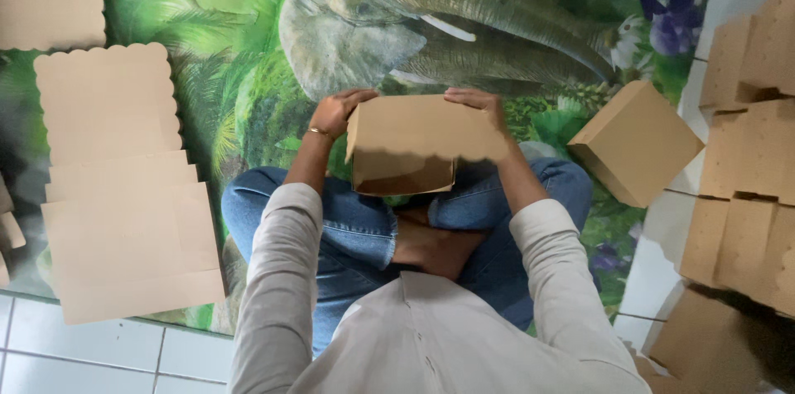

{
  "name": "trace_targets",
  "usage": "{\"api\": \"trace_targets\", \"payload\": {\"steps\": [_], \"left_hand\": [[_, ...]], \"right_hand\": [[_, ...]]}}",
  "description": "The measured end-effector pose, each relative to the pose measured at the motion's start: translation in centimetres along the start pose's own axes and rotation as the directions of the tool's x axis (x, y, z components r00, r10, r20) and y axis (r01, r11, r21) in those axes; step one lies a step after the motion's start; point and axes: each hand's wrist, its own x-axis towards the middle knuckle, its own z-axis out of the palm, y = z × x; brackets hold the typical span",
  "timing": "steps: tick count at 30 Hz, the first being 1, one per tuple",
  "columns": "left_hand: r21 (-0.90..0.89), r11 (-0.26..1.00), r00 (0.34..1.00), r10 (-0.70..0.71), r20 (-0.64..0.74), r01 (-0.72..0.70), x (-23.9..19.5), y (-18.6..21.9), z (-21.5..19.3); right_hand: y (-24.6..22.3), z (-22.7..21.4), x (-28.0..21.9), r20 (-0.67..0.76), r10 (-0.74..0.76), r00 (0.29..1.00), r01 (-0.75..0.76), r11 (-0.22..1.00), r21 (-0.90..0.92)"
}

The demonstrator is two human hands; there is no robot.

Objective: The person sits on the floor and assembles flat cardboard pieces into small boxes by hand. They fold the sides, tuck in the flaps, and secure the structure, then place the finished box aside and repeat the process with another piece.

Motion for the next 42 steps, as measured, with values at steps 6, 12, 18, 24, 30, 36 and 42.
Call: {"api": "trace_targets", "payload": {"steps": [6,12,18,24,30,36,42], "left_hand": [[0.484,0.718,0.858,0.487,0.164,-0.5,0.1,0.5,-4.4],[0.45,0.684,0.818,0.47,0.331,-0.574,-0.2,1.4,-5.0],[0.464,0.71,0.837,0.347,0.424,-0.53,-1.1,3.7,-4.9],[0.607,0.61,0.86,0.331,0.388,-0.509,-0.7,2.9,-3.2],[0.642,0.584,0.866,0.38,0.324,-0.496,-0.4,1.3,-1.4],[0.269,0.932,0.952,0.177,0.248,-0.243,-2.4,2.7,-6.6],[-0.282,0.945,0.942,-0.235,-0.241,0.164,0.4,-1.4,1.6]], "right_hand": [[3.1,-0.3,-1.3,0.244,-0.087,0.966,0.161,0.94,-0.3],[8.6,-1.3,-1.9,0.474,-0.242,0.847,0.515,0.596,-0.616],[7.6,-0.9,-2.0,0.482,-0.21,0.851,0.52,0.47,-0.713],[7.2,0.3,-1.4,0.513,-0.118,0.85,0.505,0.457,-0.732],[9.1,0.8,-1.8,0.51,-0.043,0.859,0.479,0.415,-0.773],[5.5,-2.0,-2.0,0.329,0.211,0.92,-0.129,0.959,-0.253],[21.5,0.3,-5.7,-0.244,0.443,0.862,-0.46,0.888,-0.014]]}}
